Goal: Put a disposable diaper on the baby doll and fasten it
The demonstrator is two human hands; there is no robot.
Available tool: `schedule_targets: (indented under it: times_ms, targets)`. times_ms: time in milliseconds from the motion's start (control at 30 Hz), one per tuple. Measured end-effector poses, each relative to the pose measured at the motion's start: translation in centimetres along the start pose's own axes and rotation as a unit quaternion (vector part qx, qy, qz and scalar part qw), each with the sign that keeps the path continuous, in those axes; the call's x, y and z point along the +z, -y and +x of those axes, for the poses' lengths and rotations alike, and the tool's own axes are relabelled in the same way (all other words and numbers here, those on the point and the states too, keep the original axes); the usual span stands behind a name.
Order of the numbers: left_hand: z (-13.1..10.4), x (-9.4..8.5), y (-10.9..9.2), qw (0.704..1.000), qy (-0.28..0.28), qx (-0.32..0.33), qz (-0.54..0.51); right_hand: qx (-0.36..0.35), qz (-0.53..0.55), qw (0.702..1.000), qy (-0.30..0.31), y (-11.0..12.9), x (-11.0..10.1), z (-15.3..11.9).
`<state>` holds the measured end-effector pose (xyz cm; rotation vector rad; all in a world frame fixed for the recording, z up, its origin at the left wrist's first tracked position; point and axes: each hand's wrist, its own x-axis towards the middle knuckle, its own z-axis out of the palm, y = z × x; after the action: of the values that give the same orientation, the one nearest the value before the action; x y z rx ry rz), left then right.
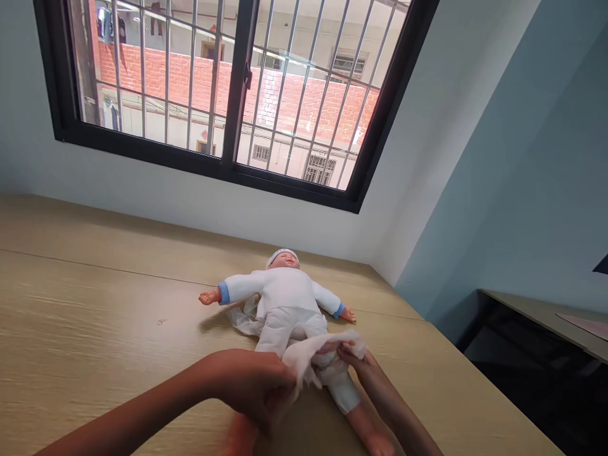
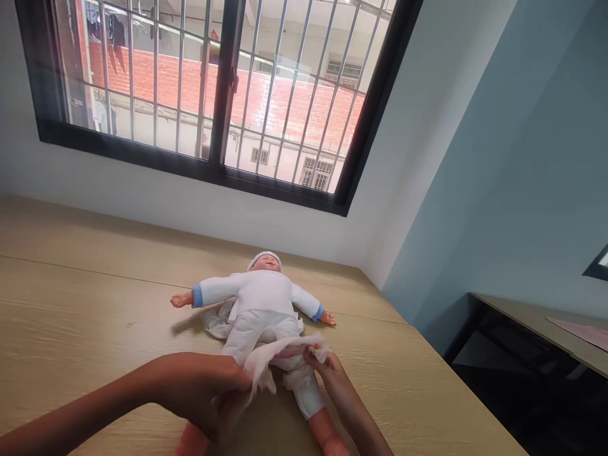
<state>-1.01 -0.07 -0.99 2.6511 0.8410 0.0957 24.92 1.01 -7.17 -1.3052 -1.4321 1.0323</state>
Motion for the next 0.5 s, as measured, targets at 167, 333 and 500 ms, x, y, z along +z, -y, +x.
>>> schedule_targets:
  times_ms: [167,333,500]
  targets:
    - [0.0,0.2,0.0,0.999,-0.003,-0.012,-0.032,0.042,0.132,0.990,0.036,-1.4,-0.1,2.3]
    - [1.6,0.8,0.4,0.987,-0.145,-0.025,-0.062,0.036,0.153,0.987,0.029,-1.8,-0.1,2.3]
    - [2.6,1.3,0.9,0.954,-0.269,-0.106,0.084,0.043,0.179,0.983,0.025,-2.4,-0.3,2.1]
